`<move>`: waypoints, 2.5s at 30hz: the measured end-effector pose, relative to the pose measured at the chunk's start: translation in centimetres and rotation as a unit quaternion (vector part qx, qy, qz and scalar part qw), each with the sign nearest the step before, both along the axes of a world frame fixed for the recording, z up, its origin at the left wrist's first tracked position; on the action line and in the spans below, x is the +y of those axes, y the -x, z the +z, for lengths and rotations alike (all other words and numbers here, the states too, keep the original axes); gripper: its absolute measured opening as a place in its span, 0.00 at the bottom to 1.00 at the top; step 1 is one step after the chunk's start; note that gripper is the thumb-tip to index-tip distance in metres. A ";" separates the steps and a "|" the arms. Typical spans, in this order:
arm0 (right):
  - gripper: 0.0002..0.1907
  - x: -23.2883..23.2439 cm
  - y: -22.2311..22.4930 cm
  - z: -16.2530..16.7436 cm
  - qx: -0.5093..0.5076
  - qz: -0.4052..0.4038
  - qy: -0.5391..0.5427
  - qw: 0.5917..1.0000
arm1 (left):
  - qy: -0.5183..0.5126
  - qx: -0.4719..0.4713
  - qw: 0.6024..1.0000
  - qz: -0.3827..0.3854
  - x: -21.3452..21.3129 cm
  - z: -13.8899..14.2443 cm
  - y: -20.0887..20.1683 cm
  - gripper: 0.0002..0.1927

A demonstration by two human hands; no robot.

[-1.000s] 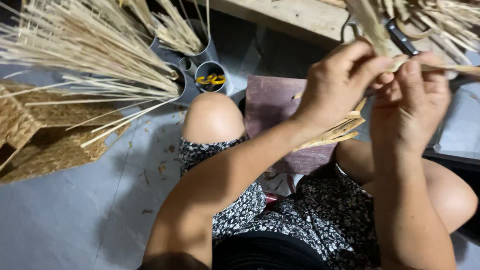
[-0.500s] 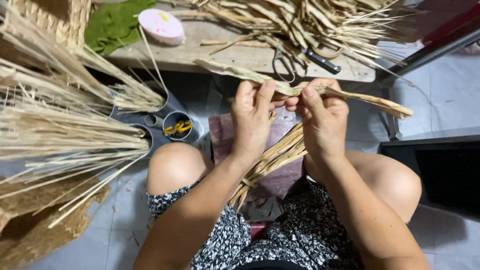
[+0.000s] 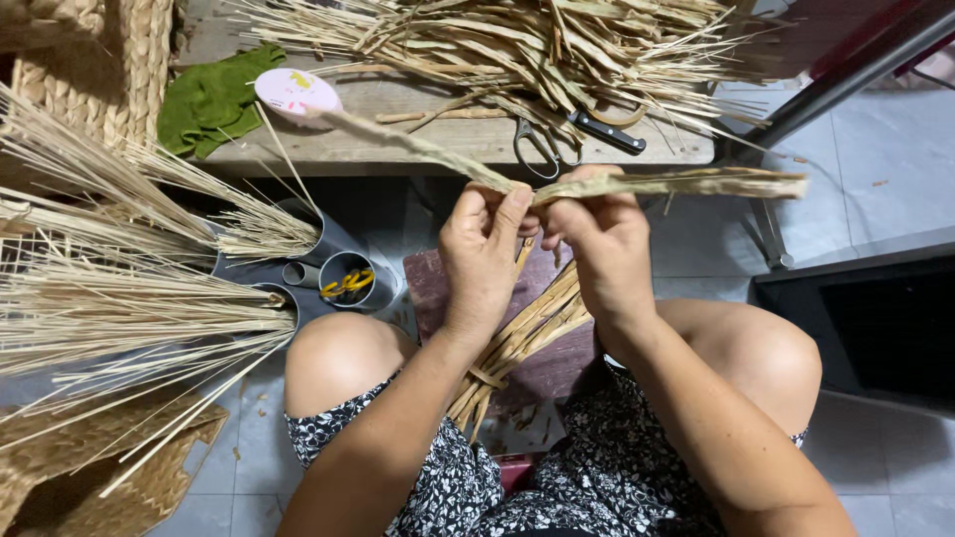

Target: The person sits on the floor and splits dried palm leaves into narrow strips by hand, tearing each leaf lengthwise and folding the pieces. The finished strips are gathered on a board on their lap and placed with a pile of processed leaves on the workbench.

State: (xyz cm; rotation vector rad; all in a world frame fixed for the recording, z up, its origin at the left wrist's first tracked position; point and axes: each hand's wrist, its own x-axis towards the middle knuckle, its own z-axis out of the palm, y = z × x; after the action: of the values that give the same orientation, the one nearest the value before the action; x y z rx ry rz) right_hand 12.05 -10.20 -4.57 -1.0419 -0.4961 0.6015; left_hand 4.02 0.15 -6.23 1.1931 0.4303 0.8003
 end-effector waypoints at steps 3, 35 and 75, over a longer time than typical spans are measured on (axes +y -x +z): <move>0.06 0.1 0.2 -0.2 -0.043 -0.018 0.024 0.999 | -0.001 0.021 1.000 -0.010 -0.1 0.1 0.1 0.06; 0.09 0.0 -0.9 -1.4 0.110 -0.029 -0.054 0.992 | -0.162 0.032 0.986 -0.021 -0.2 1.0 0.8 0.09; 0.12 -1.1 -14.1 -18.8 0.055 0.080 -0.042 0.994 | -0.026 -0.021 0.999 0.017 -1.1 -7.0 -6.7 0.20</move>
State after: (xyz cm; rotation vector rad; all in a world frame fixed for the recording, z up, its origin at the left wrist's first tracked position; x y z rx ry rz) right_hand 26.16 -11.34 -23.39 -0.8903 -0.5072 0.7687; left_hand 10.71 -0.92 -13.21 1.2178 0.3977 0.8692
